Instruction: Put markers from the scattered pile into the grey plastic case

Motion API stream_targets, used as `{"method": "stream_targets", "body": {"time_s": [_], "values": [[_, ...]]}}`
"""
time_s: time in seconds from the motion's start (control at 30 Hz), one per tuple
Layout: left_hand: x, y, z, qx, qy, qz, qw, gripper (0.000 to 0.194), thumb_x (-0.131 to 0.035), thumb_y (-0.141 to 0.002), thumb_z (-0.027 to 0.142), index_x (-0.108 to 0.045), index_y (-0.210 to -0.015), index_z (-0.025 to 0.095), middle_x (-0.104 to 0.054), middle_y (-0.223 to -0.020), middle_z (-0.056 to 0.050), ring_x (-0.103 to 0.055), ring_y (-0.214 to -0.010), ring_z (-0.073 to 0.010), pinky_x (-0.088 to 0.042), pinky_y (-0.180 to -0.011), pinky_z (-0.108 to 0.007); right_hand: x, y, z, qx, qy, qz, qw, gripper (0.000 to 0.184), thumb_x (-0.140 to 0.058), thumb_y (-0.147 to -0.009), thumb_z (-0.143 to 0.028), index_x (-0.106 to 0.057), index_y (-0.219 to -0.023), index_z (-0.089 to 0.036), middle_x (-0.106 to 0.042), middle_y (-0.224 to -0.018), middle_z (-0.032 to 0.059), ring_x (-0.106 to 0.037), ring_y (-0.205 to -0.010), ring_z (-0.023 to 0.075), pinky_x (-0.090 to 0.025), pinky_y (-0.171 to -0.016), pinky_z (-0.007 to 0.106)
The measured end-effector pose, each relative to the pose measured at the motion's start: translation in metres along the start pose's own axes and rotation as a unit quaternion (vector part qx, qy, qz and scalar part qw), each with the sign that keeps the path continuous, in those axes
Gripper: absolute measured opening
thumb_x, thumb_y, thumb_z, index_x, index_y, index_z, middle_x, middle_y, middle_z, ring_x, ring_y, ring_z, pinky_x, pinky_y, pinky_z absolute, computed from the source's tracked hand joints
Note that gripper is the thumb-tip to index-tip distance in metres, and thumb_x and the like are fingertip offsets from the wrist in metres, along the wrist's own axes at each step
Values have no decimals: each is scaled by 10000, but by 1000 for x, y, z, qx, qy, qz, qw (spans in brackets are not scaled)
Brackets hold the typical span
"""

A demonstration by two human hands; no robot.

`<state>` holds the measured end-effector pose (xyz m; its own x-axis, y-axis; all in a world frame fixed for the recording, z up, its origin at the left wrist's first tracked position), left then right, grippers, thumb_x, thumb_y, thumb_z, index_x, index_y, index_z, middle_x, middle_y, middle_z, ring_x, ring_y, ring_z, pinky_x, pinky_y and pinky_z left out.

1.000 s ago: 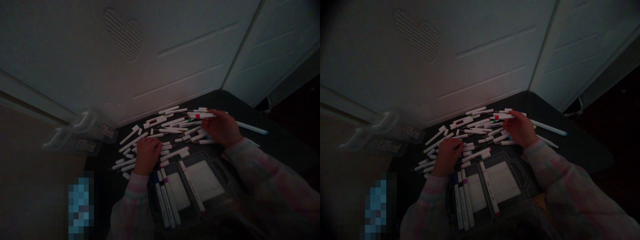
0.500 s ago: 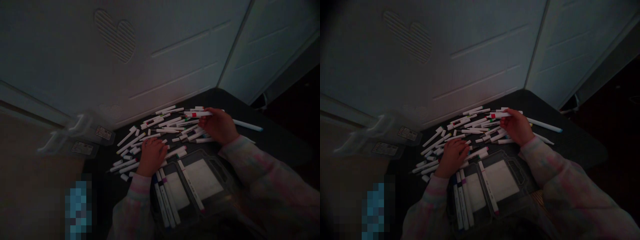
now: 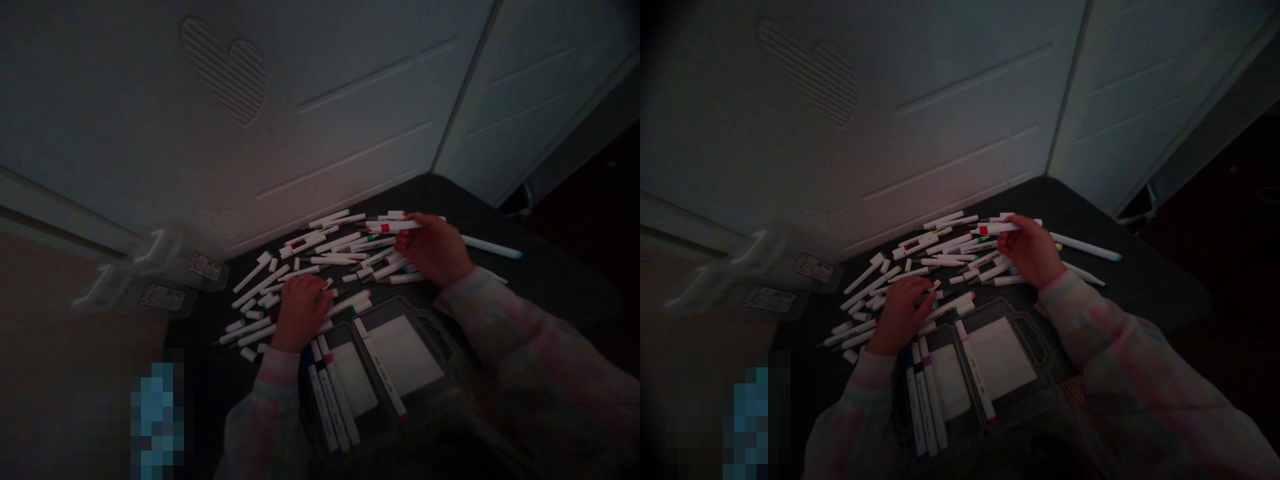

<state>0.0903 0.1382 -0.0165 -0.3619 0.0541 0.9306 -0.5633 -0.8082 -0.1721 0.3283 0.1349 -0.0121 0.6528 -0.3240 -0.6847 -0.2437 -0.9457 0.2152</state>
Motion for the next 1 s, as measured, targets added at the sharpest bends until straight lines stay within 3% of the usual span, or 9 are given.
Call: {"method": "stream_targets", "body": {"time_s": [0.27,0.43,0.63,0.83,1.0], "values": [[4,-6,-1,-3,-22,-1,1000,208,-452,-824,276,-604,-923,174,-629,-991,-64,-524,-998,-198,-371,-919,-401,4,-4,-2,3,-20,18,1000,64,-581,-654,-241,-554,-637,-186,-512,-505,-37,-484,-477,69,-401,-467,190],[19,-13,-20,96,-78,-28,992,258,-431,-816,294,-617,-956,183,-627,-1047,-57,-514,-1042,-191,-365,-938,-350,4,-4,-3,8,-33,13,999,79,-591,-646,-252,-547,-651,-186,-521,-498,-44,-481,-470,66,-391,-463,184],[38,-51,-52,202,-127,-73,968,294,-404,-788,339,-652,-858,199,-669,-932,-62,-597,-867,-198,-436,-746,-289,2,-3,-1,1,-36,12,999,67,-587,-654,-237,-547,-648,-184,-521,-497,-44,-491,-472,68,-406,-473,184],[29,-84,-65,229,-167,-159,946,245,-569,-633,409,-658,-660,182,-679,-775,-89,-610,-748,-223,-435,-637,-273,3,-5,0,0,-36,1,999,95,-605,-649,-259,-542,-649,-187,-520,-493,-50,-493,-464,66,-403,-467,179],[27,-86,-62,218,-187,-161,944,184,-580,-622,351,-641,-610,178,-661,-673,-74,-605,-681,-200,-429,-609,-257,2,-5,1,-3,-45,-2,999,100,-618,-635,-251,-540,-644,-189,-525,-492,-54,-493,-460,62,-402,-465,175]]}}
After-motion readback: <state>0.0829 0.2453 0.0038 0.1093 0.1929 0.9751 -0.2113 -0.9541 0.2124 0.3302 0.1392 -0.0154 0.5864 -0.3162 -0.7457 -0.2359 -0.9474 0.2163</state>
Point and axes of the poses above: each hand's wrist, its own y-axis away from the middle knuckle, its own x-axis out of the back of the hand, z = x × y, the point moved 3 cm from there along -y, towards the middle knuckle
